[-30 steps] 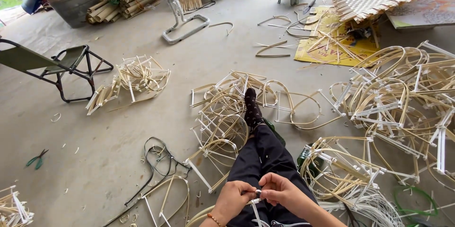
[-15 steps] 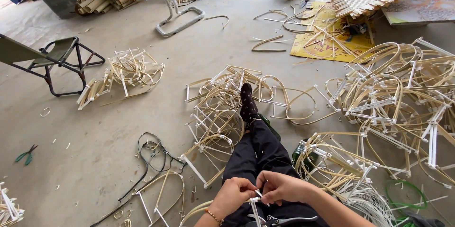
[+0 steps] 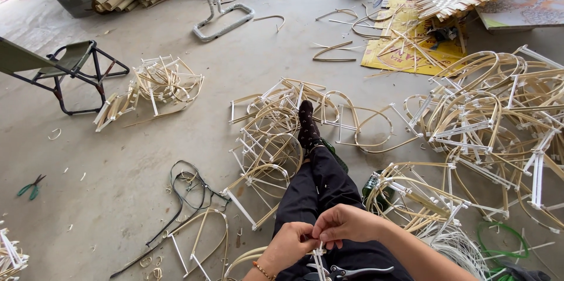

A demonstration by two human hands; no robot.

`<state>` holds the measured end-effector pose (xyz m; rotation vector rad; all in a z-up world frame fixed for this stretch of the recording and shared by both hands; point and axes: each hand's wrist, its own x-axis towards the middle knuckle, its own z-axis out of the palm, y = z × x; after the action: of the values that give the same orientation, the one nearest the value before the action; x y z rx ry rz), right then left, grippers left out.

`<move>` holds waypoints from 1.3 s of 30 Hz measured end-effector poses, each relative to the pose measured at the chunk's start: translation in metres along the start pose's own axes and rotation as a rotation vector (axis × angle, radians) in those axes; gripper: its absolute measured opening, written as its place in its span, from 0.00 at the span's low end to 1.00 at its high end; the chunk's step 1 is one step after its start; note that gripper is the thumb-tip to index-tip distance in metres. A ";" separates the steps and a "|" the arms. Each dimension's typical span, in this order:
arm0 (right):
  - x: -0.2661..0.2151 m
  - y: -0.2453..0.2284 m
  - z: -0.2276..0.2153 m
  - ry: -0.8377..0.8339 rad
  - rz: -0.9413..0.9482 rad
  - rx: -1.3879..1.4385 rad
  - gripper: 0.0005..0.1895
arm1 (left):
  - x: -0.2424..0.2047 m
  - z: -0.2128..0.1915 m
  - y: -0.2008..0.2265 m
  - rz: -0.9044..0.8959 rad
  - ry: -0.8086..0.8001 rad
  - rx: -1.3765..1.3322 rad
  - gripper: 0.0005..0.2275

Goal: Assembling white and tan bamboo/plastic frame components using wire and pliers.

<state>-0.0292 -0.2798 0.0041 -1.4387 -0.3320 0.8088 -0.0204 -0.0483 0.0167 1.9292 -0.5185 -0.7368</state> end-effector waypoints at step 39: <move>-0.004 0.093 0.053 0.308 -0.099 0.174 0.09 | -0.040 -0.013 0.008 -0.018 0.118 -0.027 0.08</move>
<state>-0.0941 -0.2493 -0.0761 -1.3474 -0.0938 0.5123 -0.0413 -0.0182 0.0388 1.9406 -0.4169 -0.6339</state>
